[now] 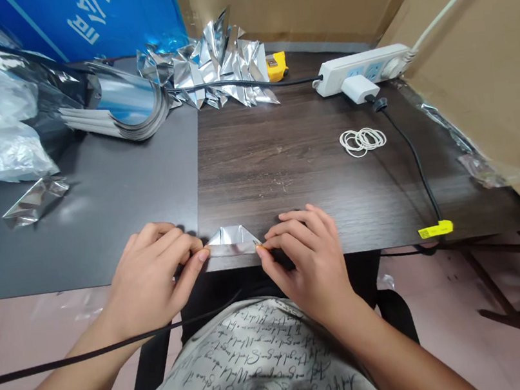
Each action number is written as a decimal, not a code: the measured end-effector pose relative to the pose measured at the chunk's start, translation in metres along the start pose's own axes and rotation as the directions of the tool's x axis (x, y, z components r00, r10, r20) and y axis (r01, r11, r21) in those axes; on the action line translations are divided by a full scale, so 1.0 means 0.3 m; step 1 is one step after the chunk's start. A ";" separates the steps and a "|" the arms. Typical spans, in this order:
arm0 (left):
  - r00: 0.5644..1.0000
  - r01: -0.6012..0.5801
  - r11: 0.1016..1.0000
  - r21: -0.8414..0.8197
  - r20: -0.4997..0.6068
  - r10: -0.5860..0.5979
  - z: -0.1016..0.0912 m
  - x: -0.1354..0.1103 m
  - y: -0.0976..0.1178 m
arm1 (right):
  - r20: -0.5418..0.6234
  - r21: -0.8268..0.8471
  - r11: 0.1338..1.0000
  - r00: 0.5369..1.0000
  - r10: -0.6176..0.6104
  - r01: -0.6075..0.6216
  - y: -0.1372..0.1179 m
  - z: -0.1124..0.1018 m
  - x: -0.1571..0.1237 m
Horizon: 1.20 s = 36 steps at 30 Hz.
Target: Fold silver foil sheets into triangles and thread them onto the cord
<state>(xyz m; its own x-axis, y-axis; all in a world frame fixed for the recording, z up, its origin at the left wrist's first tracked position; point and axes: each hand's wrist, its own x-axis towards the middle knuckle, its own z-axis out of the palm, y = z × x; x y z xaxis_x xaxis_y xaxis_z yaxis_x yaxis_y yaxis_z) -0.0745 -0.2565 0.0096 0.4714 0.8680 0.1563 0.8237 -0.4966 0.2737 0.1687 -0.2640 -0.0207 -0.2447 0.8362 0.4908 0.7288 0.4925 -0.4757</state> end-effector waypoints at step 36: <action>0.975 0.196 0.967 -0.165 -0.072 -0.210 0.013 0.026 0.025 | 0.375 0.133 0.986 0.926 0.042 -0.099 -0.002 -0.039 0.074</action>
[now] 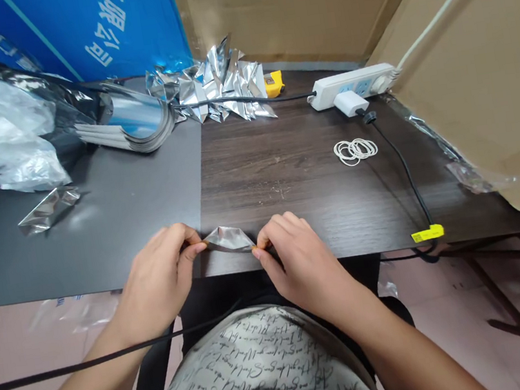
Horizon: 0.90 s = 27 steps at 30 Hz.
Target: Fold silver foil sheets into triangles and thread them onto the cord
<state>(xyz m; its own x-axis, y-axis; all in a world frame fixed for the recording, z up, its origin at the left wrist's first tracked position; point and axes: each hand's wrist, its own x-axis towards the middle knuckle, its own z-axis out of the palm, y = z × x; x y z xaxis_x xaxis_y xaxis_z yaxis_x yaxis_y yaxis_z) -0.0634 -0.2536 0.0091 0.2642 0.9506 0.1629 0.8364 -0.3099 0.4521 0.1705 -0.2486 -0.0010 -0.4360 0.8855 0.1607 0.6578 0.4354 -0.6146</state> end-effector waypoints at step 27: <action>0.984 0.154 0.796 -0.586 0.160 -0.072 -0.004 0.606 -0.114 | -0.021 0.601 0.784 0.977 0.210 -0.156 0.247 -0.120 0.562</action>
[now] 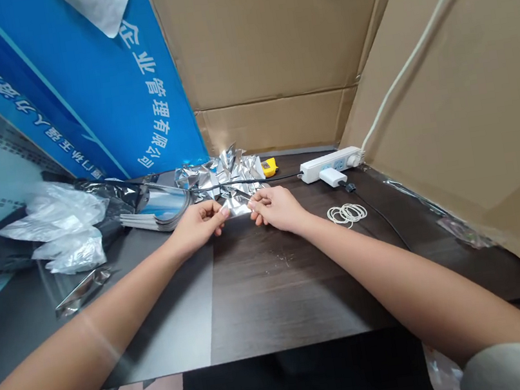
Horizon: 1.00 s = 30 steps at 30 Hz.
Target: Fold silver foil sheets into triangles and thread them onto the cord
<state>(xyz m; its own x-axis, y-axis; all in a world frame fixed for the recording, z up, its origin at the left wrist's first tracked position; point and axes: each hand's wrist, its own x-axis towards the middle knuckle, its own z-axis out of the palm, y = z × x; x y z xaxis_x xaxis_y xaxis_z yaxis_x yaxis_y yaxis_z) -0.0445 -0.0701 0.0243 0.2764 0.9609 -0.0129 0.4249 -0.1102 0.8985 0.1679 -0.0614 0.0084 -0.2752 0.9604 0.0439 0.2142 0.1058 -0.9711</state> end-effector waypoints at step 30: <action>0.971 -0.003 0.993 -0.114 0.235 0.030 0.049 -0.035 -0.055 | 0.408 0.229 0.958 0.911 0.065 -0.171 0.048 0.012 -0.066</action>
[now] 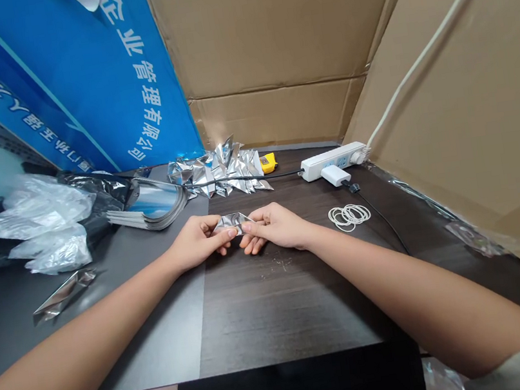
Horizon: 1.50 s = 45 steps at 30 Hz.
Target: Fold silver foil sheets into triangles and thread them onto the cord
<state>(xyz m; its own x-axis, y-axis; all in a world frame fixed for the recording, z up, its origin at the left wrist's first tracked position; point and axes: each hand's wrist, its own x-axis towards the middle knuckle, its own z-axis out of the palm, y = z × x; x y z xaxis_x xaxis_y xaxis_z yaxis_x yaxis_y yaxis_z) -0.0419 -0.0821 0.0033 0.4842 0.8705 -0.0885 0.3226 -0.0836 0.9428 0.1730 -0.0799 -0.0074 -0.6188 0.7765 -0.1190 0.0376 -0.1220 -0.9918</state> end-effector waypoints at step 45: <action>0.987 -0.061 0.915 0.399 0.163 -0.006 -0.064 -0.027 0.024 | 0.190 -0.372 0.928 0.981 0.044 0.030 -0.027 -0.114 -0.014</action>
<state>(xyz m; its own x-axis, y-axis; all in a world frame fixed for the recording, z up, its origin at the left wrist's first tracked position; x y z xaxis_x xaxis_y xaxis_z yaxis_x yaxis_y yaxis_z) -0.0590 -0.0806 0.0169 0.6087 0.7800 -0.1453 0.5902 -0.3228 0.7399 0.2020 -0.0612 -0.0004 -0.7544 0.6386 -0.1518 0.3079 0.1400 -0.9411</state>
